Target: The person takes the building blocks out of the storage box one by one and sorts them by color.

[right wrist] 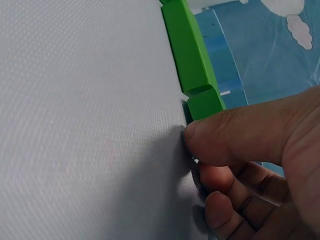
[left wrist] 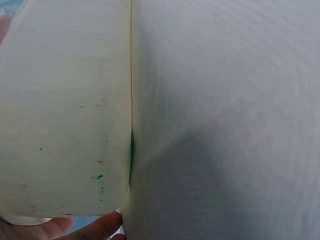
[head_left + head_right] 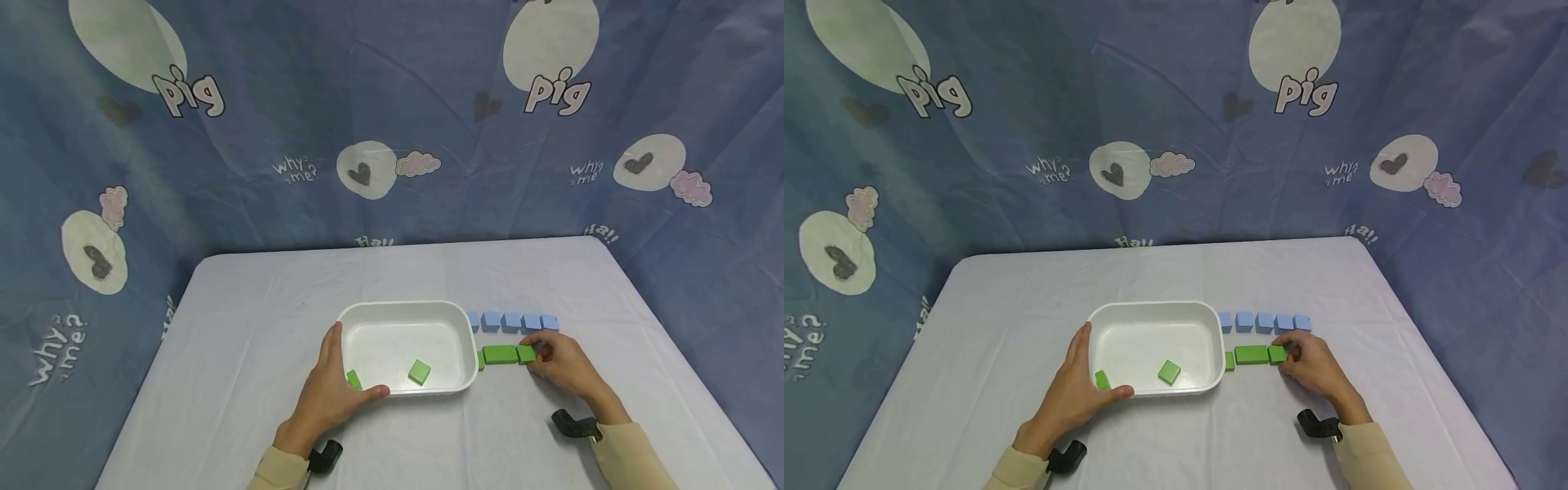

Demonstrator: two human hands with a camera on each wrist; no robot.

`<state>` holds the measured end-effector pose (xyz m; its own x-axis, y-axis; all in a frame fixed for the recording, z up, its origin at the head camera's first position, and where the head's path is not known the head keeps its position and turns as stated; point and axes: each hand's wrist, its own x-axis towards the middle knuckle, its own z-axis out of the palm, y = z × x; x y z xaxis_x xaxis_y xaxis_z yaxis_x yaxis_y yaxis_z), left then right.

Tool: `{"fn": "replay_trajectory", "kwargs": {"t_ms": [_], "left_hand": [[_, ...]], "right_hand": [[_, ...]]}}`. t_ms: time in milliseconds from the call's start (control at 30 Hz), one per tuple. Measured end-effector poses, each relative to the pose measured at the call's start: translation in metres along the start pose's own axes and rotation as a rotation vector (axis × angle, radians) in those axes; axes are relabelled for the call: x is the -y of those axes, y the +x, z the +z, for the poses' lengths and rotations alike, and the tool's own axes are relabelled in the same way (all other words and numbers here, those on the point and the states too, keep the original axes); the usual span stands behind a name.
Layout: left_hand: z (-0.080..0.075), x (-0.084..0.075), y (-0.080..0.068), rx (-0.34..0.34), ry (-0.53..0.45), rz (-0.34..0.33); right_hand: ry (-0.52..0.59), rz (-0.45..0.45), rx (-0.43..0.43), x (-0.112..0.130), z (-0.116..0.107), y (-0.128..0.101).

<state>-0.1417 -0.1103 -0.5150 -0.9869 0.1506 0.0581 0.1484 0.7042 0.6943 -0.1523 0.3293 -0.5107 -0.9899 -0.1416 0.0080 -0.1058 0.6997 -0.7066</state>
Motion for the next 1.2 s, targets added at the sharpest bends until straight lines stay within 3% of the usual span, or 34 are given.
{"fn": "replay_trajectory", "kwargs": {"t_ms": [300, 533, 1200], "left_hand": [[0.001, 0.001, 0.0, -0.002, -0.001, -0.003], [-0.001, -0.001, 0.002, 0.007, 0.003, -0.018], [-0.001, -0.001, 0.0, 0.015, -0.007, -0.01]], "right_hand": [[-0.026, -0.002, -0.009, 0.001, -0.002, 0.0], [-0.027, 0.003, -0.022, 0.009, -0.015, -0.001], [0.076, -0.145, -0.078, 0.048, -0.039, 0.018]]}}
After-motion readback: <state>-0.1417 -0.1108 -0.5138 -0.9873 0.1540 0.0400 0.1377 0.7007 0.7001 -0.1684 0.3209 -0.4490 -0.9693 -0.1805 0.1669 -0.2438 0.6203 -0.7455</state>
